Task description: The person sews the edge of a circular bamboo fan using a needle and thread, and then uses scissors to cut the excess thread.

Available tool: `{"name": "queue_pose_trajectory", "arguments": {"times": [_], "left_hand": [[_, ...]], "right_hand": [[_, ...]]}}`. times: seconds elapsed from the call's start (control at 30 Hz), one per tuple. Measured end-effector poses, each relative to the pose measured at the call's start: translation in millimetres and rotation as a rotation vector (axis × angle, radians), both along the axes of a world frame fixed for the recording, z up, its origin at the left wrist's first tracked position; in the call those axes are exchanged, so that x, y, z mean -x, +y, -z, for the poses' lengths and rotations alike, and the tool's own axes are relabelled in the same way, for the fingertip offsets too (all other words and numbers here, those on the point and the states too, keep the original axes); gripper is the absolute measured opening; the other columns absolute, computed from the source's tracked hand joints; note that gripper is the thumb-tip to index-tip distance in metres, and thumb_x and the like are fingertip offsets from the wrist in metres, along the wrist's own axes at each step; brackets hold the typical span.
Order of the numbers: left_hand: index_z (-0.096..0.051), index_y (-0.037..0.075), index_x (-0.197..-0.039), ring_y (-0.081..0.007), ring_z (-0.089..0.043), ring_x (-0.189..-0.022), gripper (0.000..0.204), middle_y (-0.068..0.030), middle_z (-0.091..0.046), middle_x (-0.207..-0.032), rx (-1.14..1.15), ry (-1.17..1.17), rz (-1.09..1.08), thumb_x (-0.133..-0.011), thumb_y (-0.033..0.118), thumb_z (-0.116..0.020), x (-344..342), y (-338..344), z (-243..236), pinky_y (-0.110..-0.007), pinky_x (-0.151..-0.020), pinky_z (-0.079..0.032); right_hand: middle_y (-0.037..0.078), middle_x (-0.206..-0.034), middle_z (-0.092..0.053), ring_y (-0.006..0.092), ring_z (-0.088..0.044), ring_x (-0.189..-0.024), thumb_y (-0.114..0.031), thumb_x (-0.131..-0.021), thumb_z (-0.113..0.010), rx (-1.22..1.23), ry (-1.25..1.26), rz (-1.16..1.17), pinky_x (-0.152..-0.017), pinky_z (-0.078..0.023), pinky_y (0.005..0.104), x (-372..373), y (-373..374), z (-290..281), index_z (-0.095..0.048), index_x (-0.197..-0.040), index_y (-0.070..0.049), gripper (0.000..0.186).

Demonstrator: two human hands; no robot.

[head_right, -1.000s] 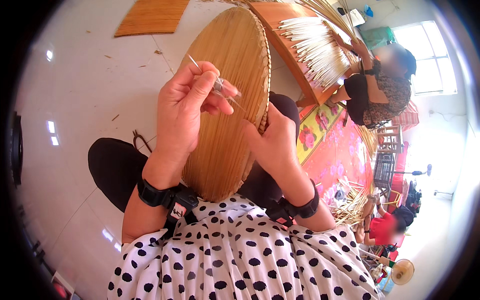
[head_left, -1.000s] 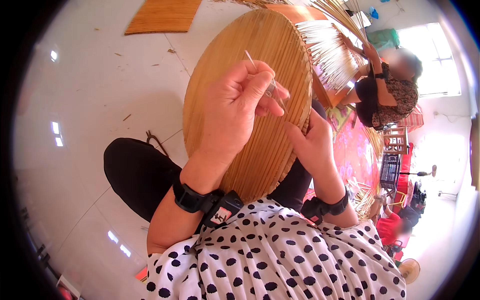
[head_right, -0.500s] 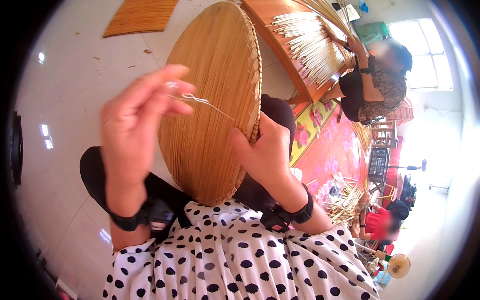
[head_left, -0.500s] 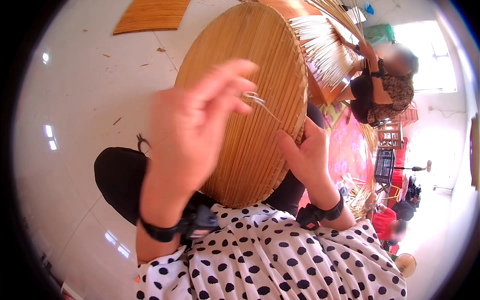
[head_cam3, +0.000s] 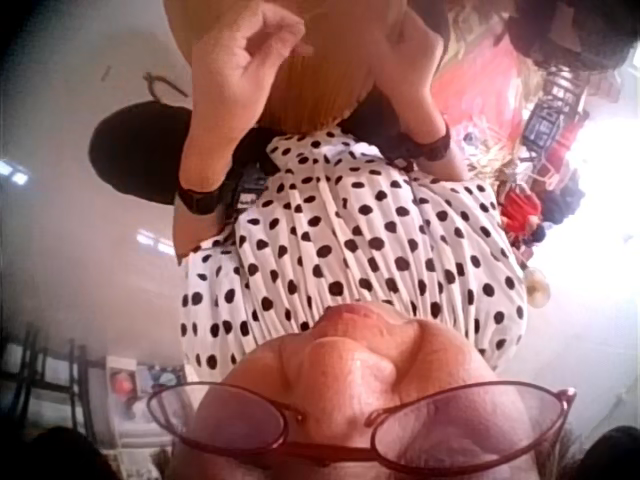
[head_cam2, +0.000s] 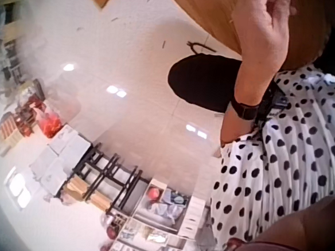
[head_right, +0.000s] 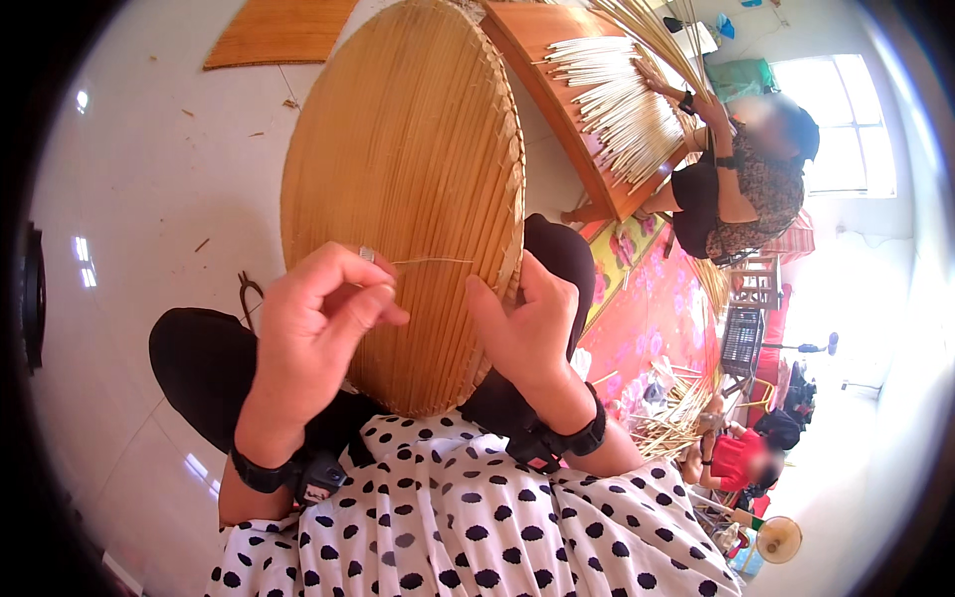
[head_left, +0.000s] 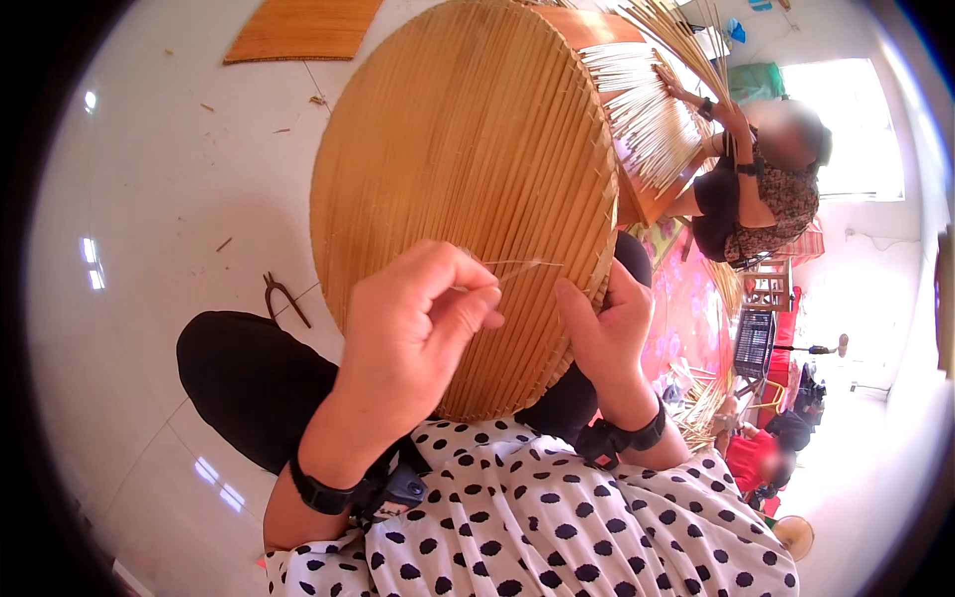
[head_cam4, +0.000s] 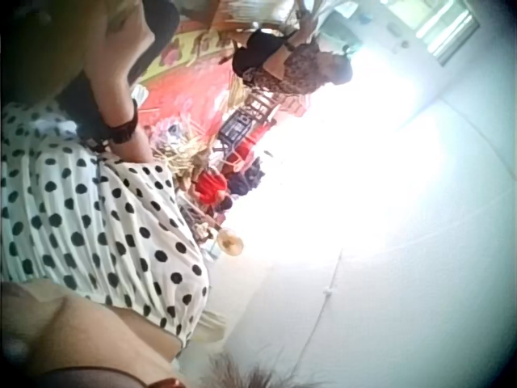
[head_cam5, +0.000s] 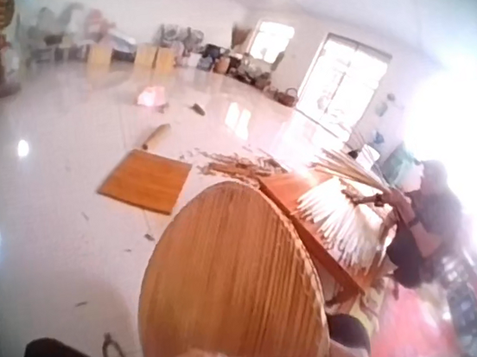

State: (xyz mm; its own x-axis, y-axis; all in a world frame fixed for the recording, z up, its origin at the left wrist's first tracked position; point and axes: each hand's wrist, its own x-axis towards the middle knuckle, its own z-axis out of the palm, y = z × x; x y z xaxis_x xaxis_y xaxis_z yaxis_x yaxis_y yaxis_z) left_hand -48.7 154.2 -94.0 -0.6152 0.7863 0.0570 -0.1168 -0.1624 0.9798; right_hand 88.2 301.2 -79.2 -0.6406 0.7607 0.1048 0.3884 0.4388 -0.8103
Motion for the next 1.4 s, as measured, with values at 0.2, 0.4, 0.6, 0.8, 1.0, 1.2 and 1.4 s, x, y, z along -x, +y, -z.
{"name": "queue_pose_trajectory", "arguments": {"times": [0.2,0.4,0.6,0.8,1.0,1.2,1.4], "left_hand": [[-0.059,-0.001,-0.085,-0.0078,-0.056,-0.054,0.008,-0.0047,-0.060,-0.065,0.080,-0.082,0.036,-0.091,0.001,-0.065,-3.5,12.1,0.2,-0.022,-0.051,-0.044],[-0.054,0.001,-0.094,-0.0071,-0.057,-0.052,0.010,-0.0029,-0.060,-0.063,0.095,-0.081,0.030,-0.093,0.004,-0.063,5.0,24.5,1.9,-0.020,-0.049,-0.045],[-0.053,0.002,-0.102,-0.0137,-0.064,-0.055,0.019,-0.0087,-0.065,-0.066,0.120,0.185,-0.036,-0.088,0.001,-0.067,-12.3,43.9,32.3,-0.025,-0.052,-0.049],[-0.059,0.006,-0.095,-0.0260,-0.065,-0.056,0.015,-0.0099,-0.064,-0.067,0.089,0.533,-0.119,-0.084,0.002,-0.069,-19.7,56.9,47.7,-0.030,-0.050,-0.048],[-0.061,0.005,-0.090,-0.0274,-0.065,-0.058,0.009,-0.0099,-0.064,-0.067,0.097,0.694,-0.187,-0.085,0.002,-0.068,-7.7,64.0,30.9,-0.031,-0.051,-0.049],[-0.060,0.001,-0.088,-0.0194,-0.062,-0.054,0.004,-0.0119,-0.063,-0.067,0.040,0.441,-0.092,-0.087,0.000,-0.064,-3.5,64.1,34.8,-0.028,-0.052,-0.047],[-0.059,-0.001,-0.088,-0.0143,-0.060,-0.055,0.003,-0.0095,-0.064,-0.065,0.089,0.383,-0.002,-0.089,0.000,-0.063,-0.3,65.2,29.5,-0.025,-0.054,-0.047]], "right_hand": [[0.000,-0.065,-0.060,0.0016,-0.048,-0.058,-0.006,-0.079,-0.068,0.034,0.020,-0.031,-0.053,-0.042,0.0217,-1.0,2.4,-5.9,-0.066,-0.093,0.004,0.017],[-0.003,-0.060,-0.054,0.0011,-0.044,-0.054,-0.006,-0.078,-0.071,-0.097,0.014,-0.114,-0.048,-0.039,0.0209,2.2,3.6,4.7,-0.066,-0.091,0.003,0.016],[-0.004,-0.059,-0.051,0.0001,-0.041,-0.054,-0.005,-0.078,-0.071,-0.012,-0.004,-0.056,-0.047,-0.036,0.0204,3.1,9.5,9.7,-0.066,-0.089,0.002,0.015],[-0.003,-0.061,-0.053,0.0002,-0.041,-0.056,-0.005,-0.077,-0.071,0.061,0.037,-0.002,-0.049,-0.036,0.0200,7.9,8.8,7.4,-0.065,-0.088,0.002,0.014],[-0.002,-0.061,-0.056,0.0012,-0.042,-0.056,-0.005,-0.077,-0.071,0.030,0.056,-0.022,-0.049,-0.038,0.0215,0.6,5.7,9.3,-0.066,-0.088,0.002,0.015],[0.000,-0.061,-0.056,0.0022,-0.044,-0.055,-0.006,-0.076,-0.071,0.033,-0.036,-0.011,-0.051,-0.040,0.0221,-5.4,7.1,6.1,-0.067,-0.091,0.001,0.017],[-0.001,-0.061,-0.057,0.0012,-0.044,-0.056,-0.007,-0.076,-0.071,0.036,-0.043,0.003,-0.051,-0.040,0.0213,-4.3,3.8,3.2,-0.067,-0.091,0.001,0.017]]}}
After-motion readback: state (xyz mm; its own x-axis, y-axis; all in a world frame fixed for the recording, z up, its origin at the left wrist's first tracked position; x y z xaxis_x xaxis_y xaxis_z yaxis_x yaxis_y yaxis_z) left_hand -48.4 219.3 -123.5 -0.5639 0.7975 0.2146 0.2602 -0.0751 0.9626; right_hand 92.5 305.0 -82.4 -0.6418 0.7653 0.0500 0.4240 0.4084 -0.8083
